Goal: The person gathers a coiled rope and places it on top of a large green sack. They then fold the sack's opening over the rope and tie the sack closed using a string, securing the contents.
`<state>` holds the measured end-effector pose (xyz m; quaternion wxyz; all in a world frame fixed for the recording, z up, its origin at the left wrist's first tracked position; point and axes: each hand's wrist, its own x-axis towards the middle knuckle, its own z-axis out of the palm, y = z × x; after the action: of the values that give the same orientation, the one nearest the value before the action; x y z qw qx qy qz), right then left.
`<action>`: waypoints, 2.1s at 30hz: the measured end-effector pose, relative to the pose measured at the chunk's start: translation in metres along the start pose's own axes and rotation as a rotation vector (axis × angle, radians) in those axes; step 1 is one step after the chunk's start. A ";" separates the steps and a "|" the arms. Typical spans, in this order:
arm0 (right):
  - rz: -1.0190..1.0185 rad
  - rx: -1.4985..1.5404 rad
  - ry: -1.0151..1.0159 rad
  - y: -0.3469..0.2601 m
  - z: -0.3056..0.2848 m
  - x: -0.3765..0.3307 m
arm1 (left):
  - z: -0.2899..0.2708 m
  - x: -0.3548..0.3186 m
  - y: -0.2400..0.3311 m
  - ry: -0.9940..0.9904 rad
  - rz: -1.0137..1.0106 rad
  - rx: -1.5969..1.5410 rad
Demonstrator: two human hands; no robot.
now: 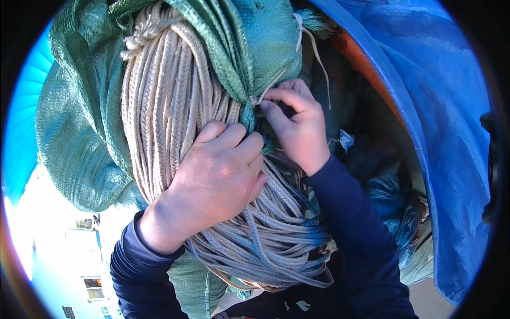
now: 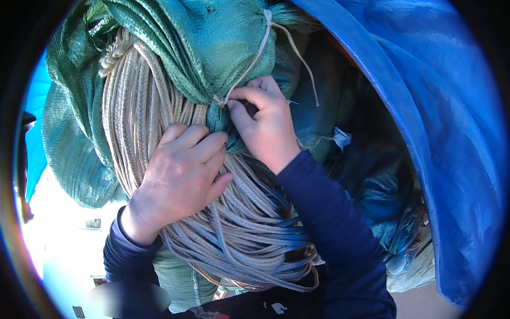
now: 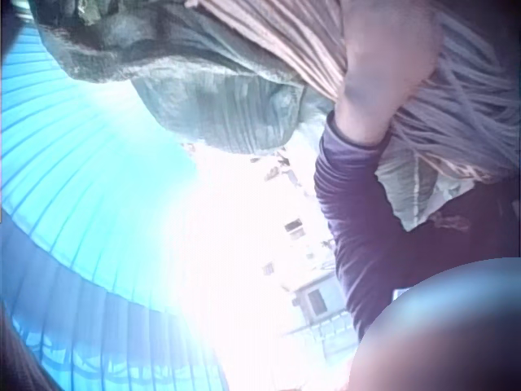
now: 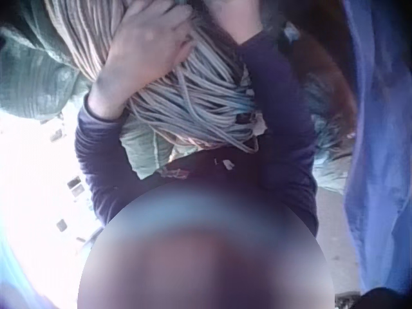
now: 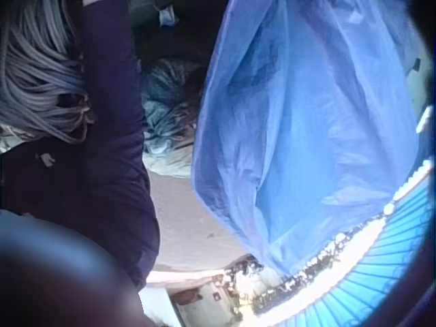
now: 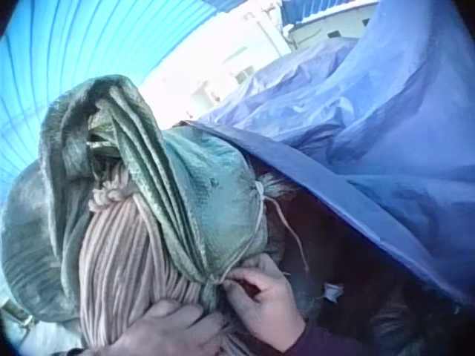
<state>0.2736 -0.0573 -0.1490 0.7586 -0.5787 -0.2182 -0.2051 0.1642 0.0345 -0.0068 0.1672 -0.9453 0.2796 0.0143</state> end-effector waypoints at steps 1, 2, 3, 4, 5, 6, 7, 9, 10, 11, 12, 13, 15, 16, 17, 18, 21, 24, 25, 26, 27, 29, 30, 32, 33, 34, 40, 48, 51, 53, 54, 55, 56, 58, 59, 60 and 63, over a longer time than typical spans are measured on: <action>0.072 0.051 -0.034 -0.003 -0.001 0.000 | 0.000 0.000 0.000 0.002 0.007 0.000; 0.250 0.149 -0.056 -0.005 -0.001 0.002 | -0.001 0.001 0.000 -0.005 0.006 -0.003; 0.427 0.246 -0.088 -0.007 -0.002 0.002 | -0.001 0.001 0.000 -0.008 0.008 0.006; 0.539 0.385 -0.142 -0.009 -0.002 0.003 | -0.001 0.001 0.000 -0.008 0.010 0.020; 0.555 0.481 -0.144 -0.009 -0.002 0.003 | -0.001 0.001 0.001 -0.004 0.013 0.022; 0.690 0.581 -0.122 -0.009 -0.001 0.003 | -0.001 0.001 0.001 0.006 0.017 0.025; 0.756 0.727 -0.117 -0.007 -0.001 0.002 | -0.001 0.001 0.001 0.011 0.021 0.029; 0.834 0.987 -0.103 -0.003 0.000 0.000 | 0.000 0.001 0.001 0.026 0.019 0.008; 0.841 1.102 -0.095 -0.001 0.001 -0.001 | 0.000 0.001 0.001 0.032 0.027 0.008; 0.920 1.170 -0.060 0.001 0.002 -0.003 | 0.000 0.001 0.000 0.032 0.025 0.010; 0.784 1.166 -0.092 0.003 0.002 -0.004 | 0.001 0.001 0.000 0.029 0.026 0.014; 0.727 1.112 -0.099 0.004 0.002 -0.005 | 0.001 0.001 0.000 0.026 0.023 0.017; 0.672 0.876 -0.106 0.005 0.000 -0.008 | 0.002 0.001 0.000 0.037 0.031 0.025; 0.671 0.692 -0.101 0.004 -0.001 -0.009 | 0.002 0.001 0.000 0.039 0.035 0.027; 0.588 0.544 -0.101 0.002 -0.003 -0.010 | 0.003 0.001 0.000 0.044 0.034 0.029; 0.749 0.668 -0.080 0.001 -0.005 -0.011 | 0.003 0.001 0.000 0.049 0.034 0.030; 0.894 1.098 -0.053 -0.004 -0.009 -0.010 | 0.004 0.001 0.000 0.059 0.040 0.025; 0.751 0.623 -0.092 -0.004 -0.006 -0.006 | 0.004 0.001 0.001 0.057 0.041 0.032; 0.709 0.479 -0.089 -0.004 -0.005 -0.004 | 0.004 0.001 0.000 0.055 0.051 0.054; 0.559 0.375 -0.035 -0.003 -0.003 -0.003 | 0.004 0.001 0.000 0.060 0.051 0.051; 0.462 0.214 0.065 -0.002 -0.003 -0.003 | 0.004 0.001 0.000 0.064 0.054 0.052; 0.124 -0.089 0.155 -0.001 -0.005 -0.006 | 0.004 0.001 0.000 0.069 0.058 0.047; -0.002 -0.173 0.119 -0.001 -0.007 -0.007 | 0.004 0.001 0.000 0.069 0.058 0.046; -0.369 -0.297 0.015 -0.003 -0.015 -0.011 | 0.004 0.001 0.000 0.077 0.062 0.056; -0.384 -0.332 -0.044 -0.004 -0.018 -0.012 | 0.005 0.001 0.000 0.089 0.068 0.063; -0.355 -0.385 -0.100 -0.006 -0.021 -0.013 | 0.006 0.001 0.000 0.099 0.076 0.067; -0.356 -0.608 -0.212 -0.029 -0.023 0.011 | 0.007 0.000 0.000 0.090 0.085 0.087; -0.306 -0.511 -0.146 -0.039 -0.025 0.000 | 0.003 0.000 0.000 0.051 0.088 0.101; 0.115 -0.175 0.077 -0.017 -0.024 -0.009 | 0.003 0.000 0.001 0.043 0.092 0.105; 0.265 -0.211 -0.024 -0.002 -0.019 -0.018 | 0.002 0.001 0.001 0.044 0.088 0.089; 0.248 -0.101 -0.050 0.005 -0.013 -0.022 | 0.002 0.002 0.001 0.055 0.094 0.085; 0.174 -0.059 -0.044 0.010 -0.010 -0.026 | 0.002 0.002 0.001 0.057 0.086 0.081; 0.157 -0.035 -0.091 0.015 -0.005 -0.030 | 0.002 0.002 0.002 0.062 0.083 0.079; 0.063 -0.039 -0.032 0.022 0.000 -0.031 | 0.002 0.003 0.003 0.066 0.082 0.075; 0.012 -0.034 -0.011 0.024 0.002 -0.031 | 0.001 0.003 0.003 0.067 0.082 0.072; 0.018 -0.055 -0.022 0.025 0.003 -0.029 | 0.001 0.003 0.003 0.059 0.079 0.074; -0.004 -0.042 -0.003 0.024 0.005 -0.021 | 0.001 0.003 0.003 0.042 0.092 0.134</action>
<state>0.2697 -0.0453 -0.1786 0.7456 -0.5942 -0.2163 -0.2104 0.1652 0.0305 -0.0087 0.2235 -0.9183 0.3264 -0.0166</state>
